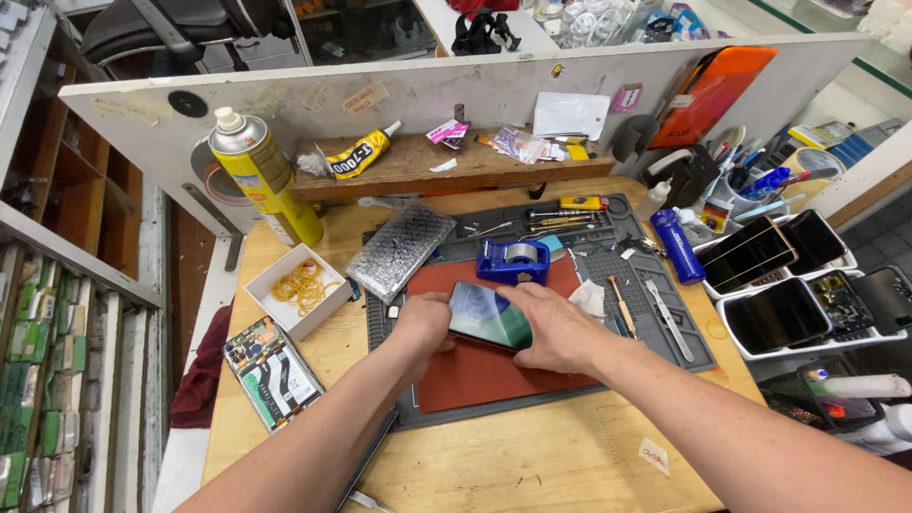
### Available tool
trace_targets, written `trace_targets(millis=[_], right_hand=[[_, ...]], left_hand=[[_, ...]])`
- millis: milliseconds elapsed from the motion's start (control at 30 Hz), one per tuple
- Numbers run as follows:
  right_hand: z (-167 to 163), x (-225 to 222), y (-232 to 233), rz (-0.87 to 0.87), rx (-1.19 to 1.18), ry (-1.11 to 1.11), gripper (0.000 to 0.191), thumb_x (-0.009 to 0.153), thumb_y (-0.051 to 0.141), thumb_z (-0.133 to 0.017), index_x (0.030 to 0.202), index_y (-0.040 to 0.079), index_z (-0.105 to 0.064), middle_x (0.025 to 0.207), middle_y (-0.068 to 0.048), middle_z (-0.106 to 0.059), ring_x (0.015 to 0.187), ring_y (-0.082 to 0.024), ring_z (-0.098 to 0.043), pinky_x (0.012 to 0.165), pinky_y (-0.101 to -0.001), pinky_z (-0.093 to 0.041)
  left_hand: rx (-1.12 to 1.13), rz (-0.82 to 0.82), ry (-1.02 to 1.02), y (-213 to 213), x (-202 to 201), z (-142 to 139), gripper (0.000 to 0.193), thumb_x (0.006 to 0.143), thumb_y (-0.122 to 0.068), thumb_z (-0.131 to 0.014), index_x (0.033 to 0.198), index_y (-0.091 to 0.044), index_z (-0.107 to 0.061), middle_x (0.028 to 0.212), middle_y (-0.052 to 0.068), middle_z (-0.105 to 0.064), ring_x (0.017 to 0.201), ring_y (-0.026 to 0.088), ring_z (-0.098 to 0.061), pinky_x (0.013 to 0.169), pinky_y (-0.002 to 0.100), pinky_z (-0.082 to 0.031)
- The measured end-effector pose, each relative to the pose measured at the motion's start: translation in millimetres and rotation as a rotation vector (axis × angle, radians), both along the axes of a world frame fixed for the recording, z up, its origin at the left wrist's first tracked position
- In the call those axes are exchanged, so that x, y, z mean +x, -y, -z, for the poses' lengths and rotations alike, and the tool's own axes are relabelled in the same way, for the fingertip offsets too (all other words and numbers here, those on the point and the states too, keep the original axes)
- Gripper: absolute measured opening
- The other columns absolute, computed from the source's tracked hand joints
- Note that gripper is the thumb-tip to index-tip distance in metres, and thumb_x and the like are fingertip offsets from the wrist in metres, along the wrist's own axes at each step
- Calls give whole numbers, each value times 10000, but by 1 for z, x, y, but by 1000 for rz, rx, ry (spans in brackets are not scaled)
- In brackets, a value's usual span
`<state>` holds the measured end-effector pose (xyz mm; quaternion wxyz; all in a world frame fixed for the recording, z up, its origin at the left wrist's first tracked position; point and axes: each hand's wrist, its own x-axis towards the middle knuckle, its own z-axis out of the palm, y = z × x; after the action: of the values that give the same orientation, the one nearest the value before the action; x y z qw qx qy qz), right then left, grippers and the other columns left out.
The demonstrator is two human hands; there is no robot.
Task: The person reassembles a smartphone by aligning the screen to the chassis and securing it with screws. They then clean the device with a cloth and apply a protective film to the screen.
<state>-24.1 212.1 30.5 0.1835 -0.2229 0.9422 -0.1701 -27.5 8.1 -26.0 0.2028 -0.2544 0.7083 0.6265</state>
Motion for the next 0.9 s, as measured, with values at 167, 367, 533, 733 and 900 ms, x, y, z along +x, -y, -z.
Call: trace_targets(millis=[167, 367, 533, 733, 900], right_hand=[[1, -7, -2, 14, 65, -9, 1044, 669, 282, -916, 1562, 170, -387, 1595, -150, -338, 1452, -314, -385, 1176, -379, -355], [-1, 0, -1, -7, 47, -68, 1034, 659, 312, -921, 1547, 163, -414, 1554, -136, -379, 1403, -320, -429, 1147, -380, -374], [-3, 1, -7, 102, 45, -5, 917, 681, 354, -888, 1479, 177, -470, 1472, -75, -503, 1372, -278, -499, 1135, -363, -424], [-1, -5, -16, 92, -61, -19, 904, 650, 376, -912, 1431, 151, -516, 1449, -106, -546, 1339, -279, -518, 1131, -368, -411], [1, -7, -17, 122, -57, 15, 881, 645, 406, -894, 1425, 178, -555, 1407, -90, -596, 1335, -270, -532, 1130, -367, -415]], left_hand=[[-97, 74, 25, 1, -15, 2, 434, 962, -68, -447, 1357, -106, -624, 1202, 91, -720, 1016, 232, -673, 853, 388, -563], [-103, 75, 56, 3, -21, 3, 402, 978, -82, -437, 1323, -88, -643, 1136, 87, -712, 966, 250, -678, 828, 388, -582], [-145, 154, 132, 7, -30, -5, 308, 1019, -102, -446, 1171, 10, -690, 1082, 139, -711, 916, 244, -691, 796, 398, -607], [-168, 188, 116, 20, -27, -15, 276, 1031, -121, -475, 1125, -51, -725, 1007, 73, -708, 836, 194, -646, 782, 362, -588], [-162, 91, 95, 20, -19, -6, 314, 1013, -25, -435, 1164, -58, -707, 978, 106, -731, 805, 186, -675, 747, 338, -605]])
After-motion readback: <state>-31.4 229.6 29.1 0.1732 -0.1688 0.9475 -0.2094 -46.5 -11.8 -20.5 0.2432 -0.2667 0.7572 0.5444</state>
